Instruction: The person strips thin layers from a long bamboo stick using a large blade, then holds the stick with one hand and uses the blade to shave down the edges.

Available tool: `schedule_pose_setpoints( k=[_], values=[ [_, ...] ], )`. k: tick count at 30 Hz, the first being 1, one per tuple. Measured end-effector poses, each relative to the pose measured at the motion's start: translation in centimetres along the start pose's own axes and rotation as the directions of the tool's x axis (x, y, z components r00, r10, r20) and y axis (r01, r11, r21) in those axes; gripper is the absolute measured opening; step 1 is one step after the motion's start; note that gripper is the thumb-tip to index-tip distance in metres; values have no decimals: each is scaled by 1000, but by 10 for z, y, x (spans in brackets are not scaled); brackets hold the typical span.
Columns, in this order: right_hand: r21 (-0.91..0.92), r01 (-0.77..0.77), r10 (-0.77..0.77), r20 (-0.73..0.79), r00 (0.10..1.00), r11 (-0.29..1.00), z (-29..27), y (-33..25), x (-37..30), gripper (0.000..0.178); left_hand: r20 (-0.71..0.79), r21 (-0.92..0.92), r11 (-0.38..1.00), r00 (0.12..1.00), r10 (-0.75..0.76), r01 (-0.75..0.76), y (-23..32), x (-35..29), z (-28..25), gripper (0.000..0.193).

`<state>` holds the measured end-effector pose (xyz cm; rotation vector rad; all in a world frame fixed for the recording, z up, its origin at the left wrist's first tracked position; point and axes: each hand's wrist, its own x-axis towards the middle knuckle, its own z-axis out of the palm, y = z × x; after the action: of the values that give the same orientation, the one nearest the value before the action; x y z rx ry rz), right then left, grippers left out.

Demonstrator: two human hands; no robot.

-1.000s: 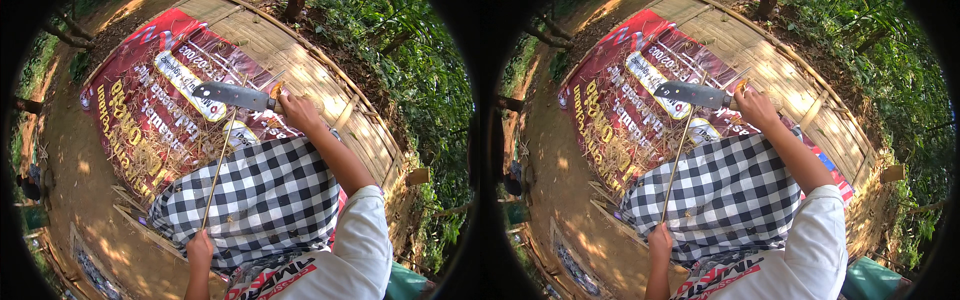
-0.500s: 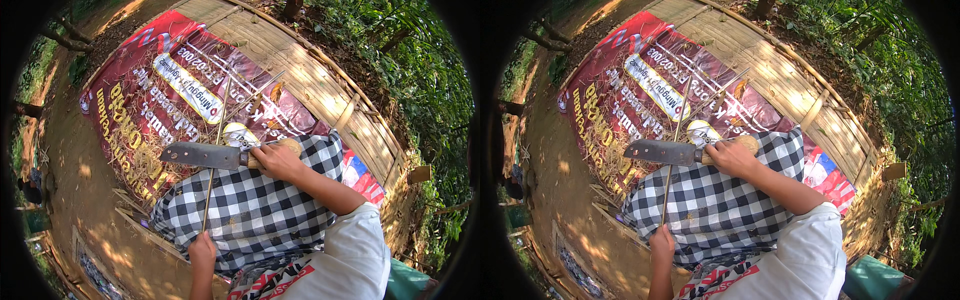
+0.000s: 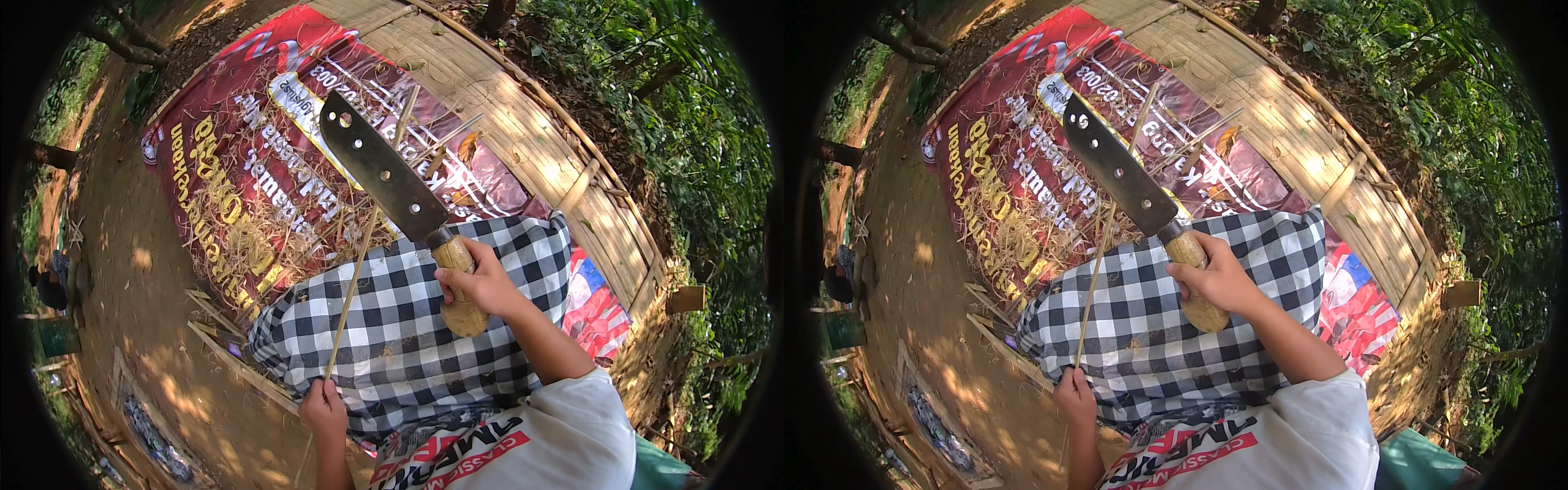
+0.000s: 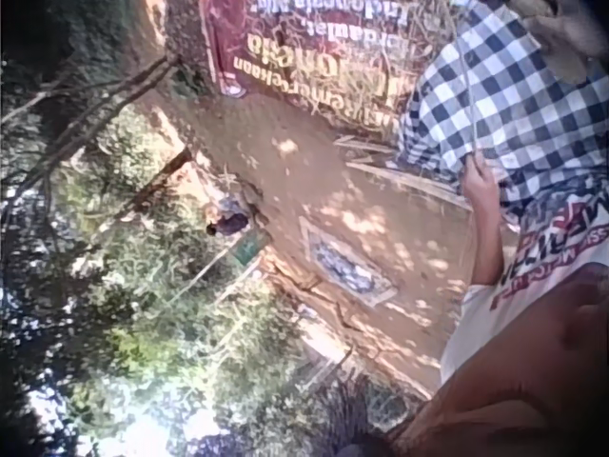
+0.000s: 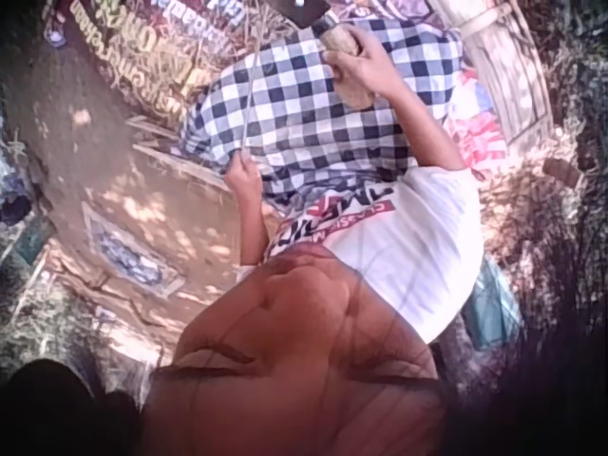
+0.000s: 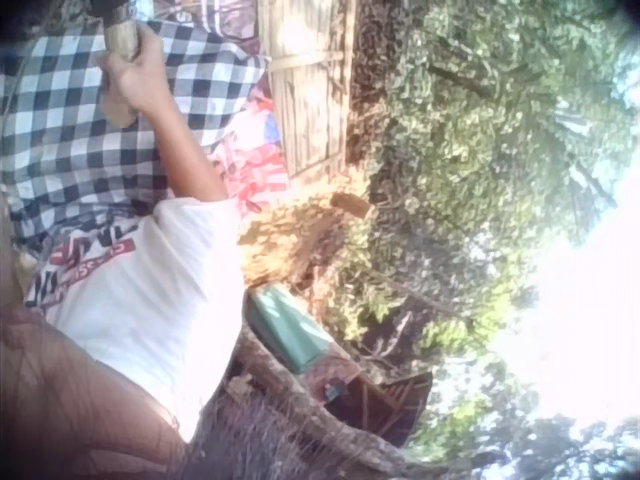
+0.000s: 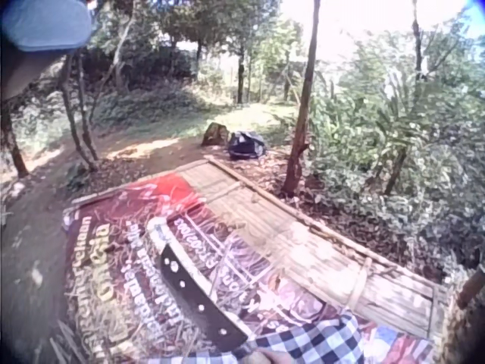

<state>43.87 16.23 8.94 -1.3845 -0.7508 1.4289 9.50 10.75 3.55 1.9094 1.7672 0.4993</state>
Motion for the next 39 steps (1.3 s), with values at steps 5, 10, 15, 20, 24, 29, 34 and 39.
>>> schedule_pose_setpoints(
  k=[5, 10, 15, 20, 24, 29, 34, 39],
  values=[
    [140, -117, 127, -72, 989, 983, -5, 23, 0, 23, 53, 5, 997, 995, -80, 80, -23, 6, -7, 39],
    [248, -242, 258, -34, 965, 938, 8, 53, -9, 23, 140, 22, 998, 989, -56, 54, -24, 21, -14, 41],
    [120, -370, 361, 92, 928, 921, 28, 64, -19, 22, 185, 23, 999, 982, -39, 36, -20, 27, -22, 44],
    [100, -220, 220, 14, 975, 970, 15, 52, -5, 18, 276, -89, 986, 955, -110, 139, -30, 28, -21, 48],
    [99, -178, 190, -129, 973, 979, 9, 52, 2, 21, 416, -152, 968, 901, -121, 199, -32, 41, -30, 49],
    [41, -255, 259, -153, 954, 966, 5, 63, -14, 22, 565, -165, 949, 815, -131, 267, -31, 57, -40, 50],
    [173, -217, 240, -125, 963, 961, -12, 49, -22, 18, 646, -158, 935, 750, -146, 318, -41, 64, -39, 52],
    [98, -298, 306, -70, 950, 949, -10, 60, -33, 17, 644, -26, 943, 728, -237, 331, -27, 70, -39, 54]
  ],
)
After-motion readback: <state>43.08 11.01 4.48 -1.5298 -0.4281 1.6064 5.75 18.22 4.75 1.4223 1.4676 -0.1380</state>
